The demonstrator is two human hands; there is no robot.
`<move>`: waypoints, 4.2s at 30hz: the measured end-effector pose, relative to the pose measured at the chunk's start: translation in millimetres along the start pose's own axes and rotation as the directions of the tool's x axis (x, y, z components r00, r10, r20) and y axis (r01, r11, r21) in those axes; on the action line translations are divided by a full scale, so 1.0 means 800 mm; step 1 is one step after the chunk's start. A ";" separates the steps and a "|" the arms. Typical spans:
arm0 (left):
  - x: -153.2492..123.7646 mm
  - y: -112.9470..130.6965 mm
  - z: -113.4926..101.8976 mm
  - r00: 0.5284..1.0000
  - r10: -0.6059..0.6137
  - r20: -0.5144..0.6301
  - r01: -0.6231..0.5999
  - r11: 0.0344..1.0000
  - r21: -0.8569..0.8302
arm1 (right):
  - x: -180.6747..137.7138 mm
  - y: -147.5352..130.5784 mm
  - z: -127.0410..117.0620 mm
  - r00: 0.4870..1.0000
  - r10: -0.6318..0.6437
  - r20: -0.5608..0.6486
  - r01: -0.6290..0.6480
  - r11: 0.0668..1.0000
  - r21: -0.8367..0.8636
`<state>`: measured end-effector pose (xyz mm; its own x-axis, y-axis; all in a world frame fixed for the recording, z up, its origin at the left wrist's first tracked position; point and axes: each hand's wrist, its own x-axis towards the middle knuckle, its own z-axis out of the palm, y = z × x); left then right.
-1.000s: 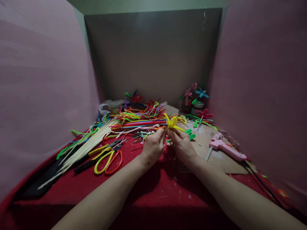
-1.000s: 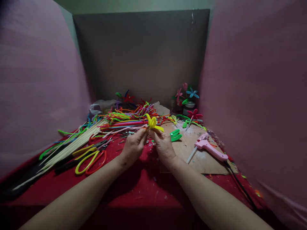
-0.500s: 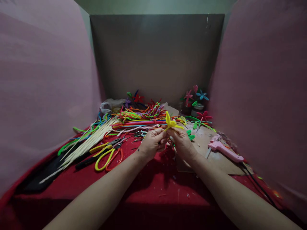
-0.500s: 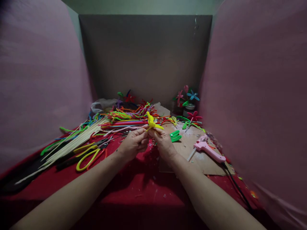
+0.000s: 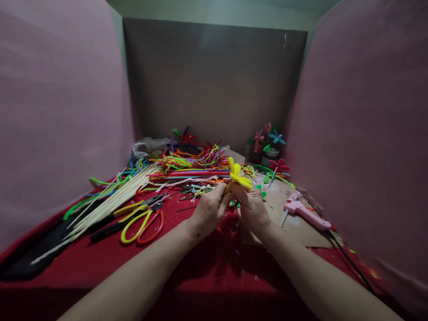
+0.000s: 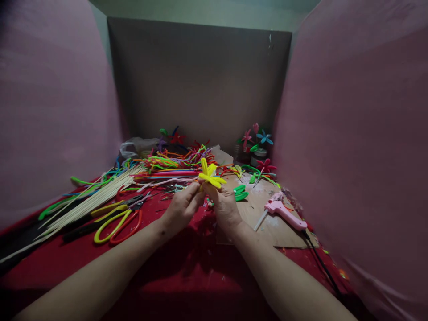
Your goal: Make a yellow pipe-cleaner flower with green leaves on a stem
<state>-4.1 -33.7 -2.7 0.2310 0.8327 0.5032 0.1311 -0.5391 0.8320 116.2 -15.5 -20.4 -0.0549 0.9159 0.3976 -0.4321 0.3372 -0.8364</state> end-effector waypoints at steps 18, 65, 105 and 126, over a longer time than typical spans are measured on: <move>0.025 0.019 -0.046 0.957 -0.181 0.227 0.233 0.945 -0.229 | -0.011 -0.016 0.004 0.921 -0.373 0.115 0.390 0.866 -0.314; 0.015 0.075 -0.075 0.902 -0.392 0.180 0.429 0.857 -0.287 | -0.022 -0.035 0.007 0.724 -0.502 0.472 0.663 0.320 -0.677; 0.004 0.070 -0.074 0.761 -0.414 0.499 0.527 0.844 -0.102 | -0.025 -0.036 0.007 0.706 -0.532 0.468 0.681 0.326 -0.656; 0.003 0.071 -0.054 0.877 -0.369 0.307 0.414 0.905 -0.095 | -0.027 -0.029 0.007 0.761 -0.505 0.406 0.634 0.451 -0.628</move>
<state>-37.8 -56.9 55.6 0.4506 0.8905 0.0627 0.1230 -0.1315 0.9836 122.4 -44.0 -7.8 -0.1893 0.4386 0.8785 0.3361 0.8696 -0.3618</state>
